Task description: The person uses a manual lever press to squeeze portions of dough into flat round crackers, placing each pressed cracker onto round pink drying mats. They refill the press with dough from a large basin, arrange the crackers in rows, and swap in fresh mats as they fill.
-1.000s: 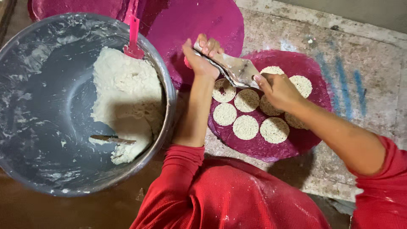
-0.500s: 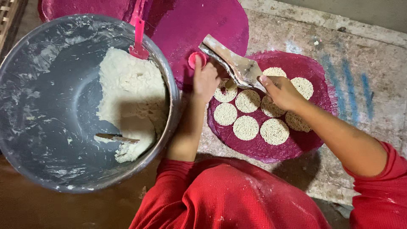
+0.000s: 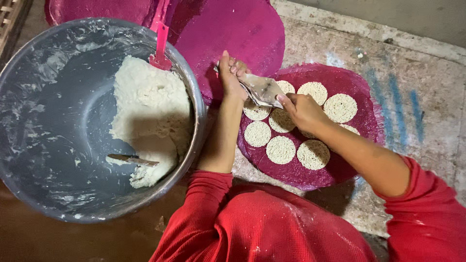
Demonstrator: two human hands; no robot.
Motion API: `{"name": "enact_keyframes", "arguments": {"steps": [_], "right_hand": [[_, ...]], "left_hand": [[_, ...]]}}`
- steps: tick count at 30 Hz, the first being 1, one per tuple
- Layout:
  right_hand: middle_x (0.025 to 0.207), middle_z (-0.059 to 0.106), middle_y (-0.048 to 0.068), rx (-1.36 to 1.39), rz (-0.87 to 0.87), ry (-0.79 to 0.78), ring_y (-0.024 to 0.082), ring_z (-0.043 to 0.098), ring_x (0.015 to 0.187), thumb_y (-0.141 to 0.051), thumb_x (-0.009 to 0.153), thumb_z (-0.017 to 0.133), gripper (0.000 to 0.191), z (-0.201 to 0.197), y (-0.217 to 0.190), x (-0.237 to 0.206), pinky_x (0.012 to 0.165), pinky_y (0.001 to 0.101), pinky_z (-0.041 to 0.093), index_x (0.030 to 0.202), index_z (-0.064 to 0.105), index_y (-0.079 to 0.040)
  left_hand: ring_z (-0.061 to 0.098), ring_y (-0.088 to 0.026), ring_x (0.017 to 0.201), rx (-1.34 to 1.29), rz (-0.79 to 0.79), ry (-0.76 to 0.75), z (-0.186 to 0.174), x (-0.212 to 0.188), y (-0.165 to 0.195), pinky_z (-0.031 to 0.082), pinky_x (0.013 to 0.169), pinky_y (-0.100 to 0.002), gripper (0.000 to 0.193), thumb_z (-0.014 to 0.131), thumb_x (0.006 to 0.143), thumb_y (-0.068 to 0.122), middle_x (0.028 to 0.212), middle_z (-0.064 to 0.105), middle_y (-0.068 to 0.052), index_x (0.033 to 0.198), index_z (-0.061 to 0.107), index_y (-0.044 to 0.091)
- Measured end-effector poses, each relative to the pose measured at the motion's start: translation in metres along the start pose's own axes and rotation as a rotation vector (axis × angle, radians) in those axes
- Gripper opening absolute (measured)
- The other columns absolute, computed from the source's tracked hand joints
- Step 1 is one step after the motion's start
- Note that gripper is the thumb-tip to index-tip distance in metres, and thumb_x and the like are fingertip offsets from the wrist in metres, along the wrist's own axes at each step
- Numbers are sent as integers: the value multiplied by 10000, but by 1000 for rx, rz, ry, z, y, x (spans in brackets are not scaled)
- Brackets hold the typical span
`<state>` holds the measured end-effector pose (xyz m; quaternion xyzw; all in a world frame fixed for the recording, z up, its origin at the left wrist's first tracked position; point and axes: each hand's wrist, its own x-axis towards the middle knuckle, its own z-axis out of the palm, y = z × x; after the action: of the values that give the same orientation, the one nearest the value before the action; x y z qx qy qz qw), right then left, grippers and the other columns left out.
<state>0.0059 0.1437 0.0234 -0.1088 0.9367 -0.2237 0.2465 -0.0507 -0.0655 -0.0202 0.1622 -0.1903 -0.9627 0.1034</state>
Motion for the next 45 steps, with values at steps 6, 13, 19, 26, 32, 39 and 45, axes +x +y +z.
{"name": "enact_keyframes", "arguments": {"steps": [6,13,19,26,32,39,45], "right_hand": [[629,590,115,-87,164,-56,196,484,448,-539,1075,309,622,-5,5,13,453,401,483,1131,672,-36],[649,626,109,120,50,25,168,592,534,-592,1051,335,694,5,16,14,557,421,527,1259,672,-22],[627,577,135,147,66,89,219,565,577,-595,1051,350,670,5,26,7,594,456,502,1342,660,-77],[640,553,48,334,125,221,162,516,528,-436,1107,347,523,12,38,-7,456,341,444,1069,702,-54],[672,547,62,678,183,349,152,454,497,-302,1145,254,484,11,65,-35,402,318,402,944,593,-21],[682,552,60,893,41,552,137,476,494,-390,1149,207,525,23,106,-89,387,310,391,962,552,-41],[729,499,45,1205,-191,725,156,476,597,-655,1136,334,644,34,145,-129,509,319,360,1059,510,-40]], "left_hand": [[378,-108,494,-7,17,114,9,6,-7,425,571,-342,432,630,958,423,558,372,73,691,366,210],[511,-119,565,586,-91,5,-31,-10,12,449,598,-335,772,353,916,719,626,516,40,1408,295,127],[534,-67,567,956,-279,5,-75,-48,-6,476,519,-256,834,289,1020,689,958,522,243,1579,290,70],[761,-164,749,1986,271,-315,-99,-96,8,600,725,-305,335,646,972,80,1115,809,-12,1284,693,189],[593,-277,1094,2186,449,-437,-94,-110,9,534,861,-374,494,717,845,71,1275,636,-113,1330,699,161],[515,-277,1277,2081,675,-418,-104,-106,5,397,1111,-502,534,740,839,125,1408,565,-71,1363,661,192],[300,-390,1462,2063,187,-569,-85,-75,-9,220,1175,-579,957,777,840,266,1608,318,-173,1605,212,152]]}}
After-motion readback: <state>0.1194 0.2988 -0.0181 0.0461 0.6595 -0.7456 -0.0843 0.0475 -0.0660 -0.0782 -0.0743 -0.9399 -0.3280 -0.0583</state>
